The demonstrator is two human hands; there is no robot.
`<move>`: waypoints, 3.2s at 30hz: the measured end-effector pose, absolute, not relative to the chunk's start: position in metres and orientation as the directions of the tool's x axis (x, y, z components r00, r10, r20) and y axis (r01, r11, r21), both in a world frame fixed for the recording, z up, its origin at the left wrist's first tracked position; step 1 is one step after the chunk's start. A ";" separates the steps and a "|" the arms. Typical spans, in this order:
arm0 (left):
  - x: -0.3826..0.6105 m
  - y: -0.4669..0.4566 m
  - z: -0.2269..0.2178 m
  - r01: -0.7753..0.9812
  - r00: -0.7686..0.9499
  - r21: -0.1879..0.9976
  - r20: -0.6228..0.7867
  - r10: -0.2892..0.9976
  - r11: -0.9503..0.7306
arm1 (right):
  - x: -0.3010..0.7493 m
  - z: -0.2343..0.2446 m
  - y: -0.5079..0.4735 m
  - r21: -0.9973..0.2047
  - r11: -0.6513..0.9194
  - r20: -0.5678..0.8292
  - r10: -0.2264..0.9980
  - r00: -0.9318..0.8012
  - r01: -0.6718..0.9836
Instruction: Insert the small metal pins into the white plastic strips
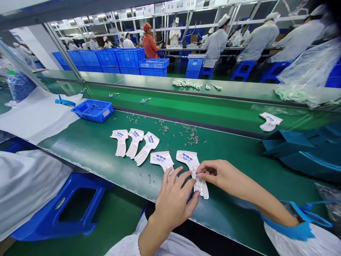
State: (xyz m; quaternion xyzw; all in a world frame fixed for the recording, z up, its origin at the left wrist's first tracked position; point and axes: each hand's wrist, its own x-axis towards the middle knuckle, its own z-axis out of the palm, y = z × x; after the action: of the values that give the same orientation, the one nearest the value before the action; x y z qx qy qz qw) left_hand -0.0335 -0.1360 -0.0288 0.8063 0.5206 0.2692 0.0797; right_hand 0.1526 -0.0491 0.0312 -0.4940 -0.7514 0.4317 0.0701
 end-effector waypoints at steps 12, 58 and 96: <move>-0.035 -0.137 -0.031 0.779 0.308 0.438 0.355 0.882 -0.448 | 0.135 0.060 -0.030 -0.345 0.436 -0.475 0.683 -0.555 0.831; -0.035 -0.137 -0.029 0.775 0.296 0.444 0.373 0.879 -0.449 | 0.178 0.024 -0.007 -0.460 0.298 -0.141 0.905 -0.400 0.837; -0.035 -0.136 -0.028 0.779 0.298 0.456 0.334 0.894 -0.430 | 0.141 0.008 -0.082 -0.881 -0.442 -0.469 0.863 -0.188 0.167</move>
State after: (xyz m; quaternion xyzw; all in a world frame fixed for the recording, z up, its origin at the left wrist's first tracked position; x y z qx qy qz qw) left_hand -0.0350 -0.1357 -0.0285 0.7988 0.5238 0.2772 0.1036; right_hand 0.1413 -0.0817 0.0083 -0.5735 -0.4491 0.6264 0.2776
